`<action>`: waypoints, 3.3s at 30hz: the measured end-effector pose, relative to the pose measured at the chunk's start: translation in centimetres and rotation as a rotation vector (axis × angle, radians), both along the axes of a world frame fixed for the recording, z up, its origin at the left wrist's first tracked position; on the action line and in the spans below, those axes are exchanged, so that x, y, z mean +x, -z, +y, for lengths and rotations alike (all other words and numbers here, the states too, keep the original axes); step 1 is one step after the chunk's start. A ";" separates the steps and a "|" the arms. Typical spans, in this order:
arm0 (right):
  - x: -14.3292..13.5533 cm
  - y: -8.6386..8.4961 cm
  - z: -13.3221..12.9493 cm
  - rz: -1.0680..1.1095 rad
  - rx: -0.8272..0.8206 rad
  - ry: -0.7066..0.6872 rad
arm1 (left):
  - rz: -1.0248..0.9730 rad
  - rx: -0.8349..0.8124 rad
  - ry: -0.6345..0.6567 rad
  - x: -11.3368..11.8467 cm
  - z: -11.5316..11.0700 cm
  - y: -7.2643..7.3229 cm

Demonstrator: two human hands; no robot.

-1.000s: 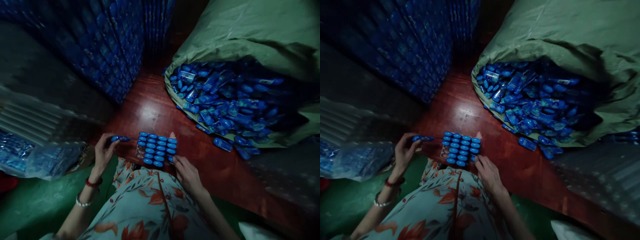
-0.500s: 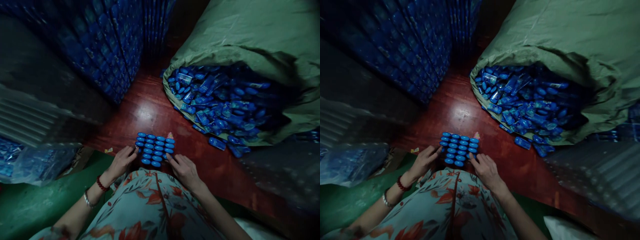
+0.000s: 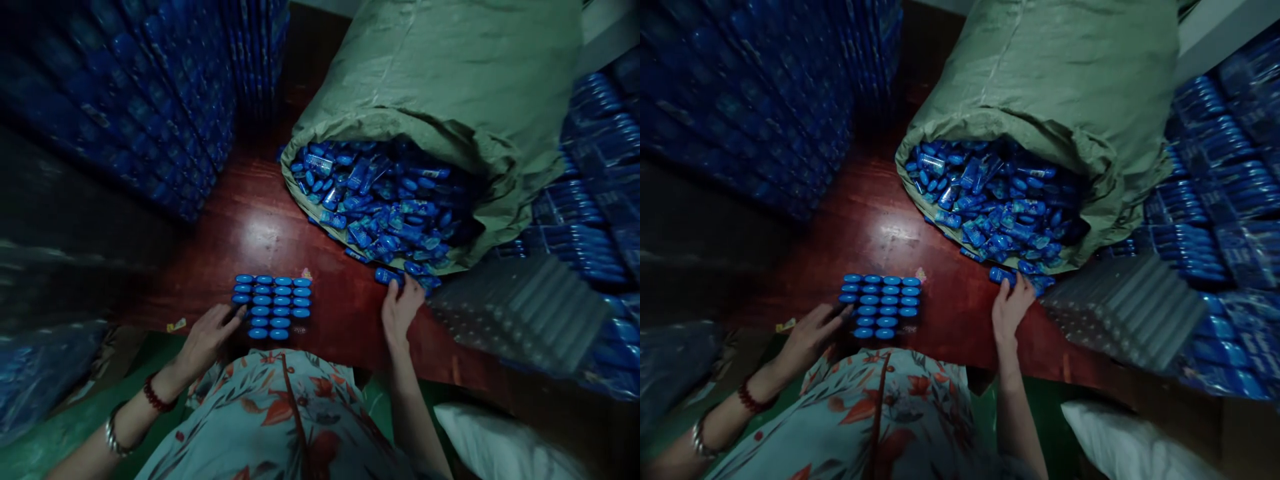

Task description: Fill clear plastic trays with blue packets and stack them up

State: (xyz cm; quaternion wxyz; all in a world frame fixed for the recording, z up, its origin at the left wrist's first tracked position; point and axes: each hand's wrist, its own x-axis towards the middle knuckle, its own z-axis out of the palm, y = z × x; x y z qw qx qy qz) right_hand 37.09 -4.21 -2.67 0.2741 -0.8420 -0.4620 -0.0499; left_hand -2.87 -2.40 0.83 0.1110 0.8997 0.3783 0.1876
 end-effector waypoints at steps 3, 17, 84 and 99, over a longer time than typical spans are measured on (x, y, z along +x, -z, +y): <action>-2.8 1.2 1.3 0.000 -0.077 -0.111 | -0.013 0.059 -0.074 0.0 -0.5 0.7; -10.8 -0.5 4.5 0.053 -0.261 -0.587 | -0.550 -0.176 -0.465 1.5 4.8 -2.2; -1.8 -4.2 3.1 -0.040 0.193 -0.202 | -0.021 0.132 -0.085 -0.1 0.6 1.4; -8.5 -0.4 2.2 0.019 -0.093 -0.505 | -0.071 0.180 -0.100 1.2 0.4 -0.7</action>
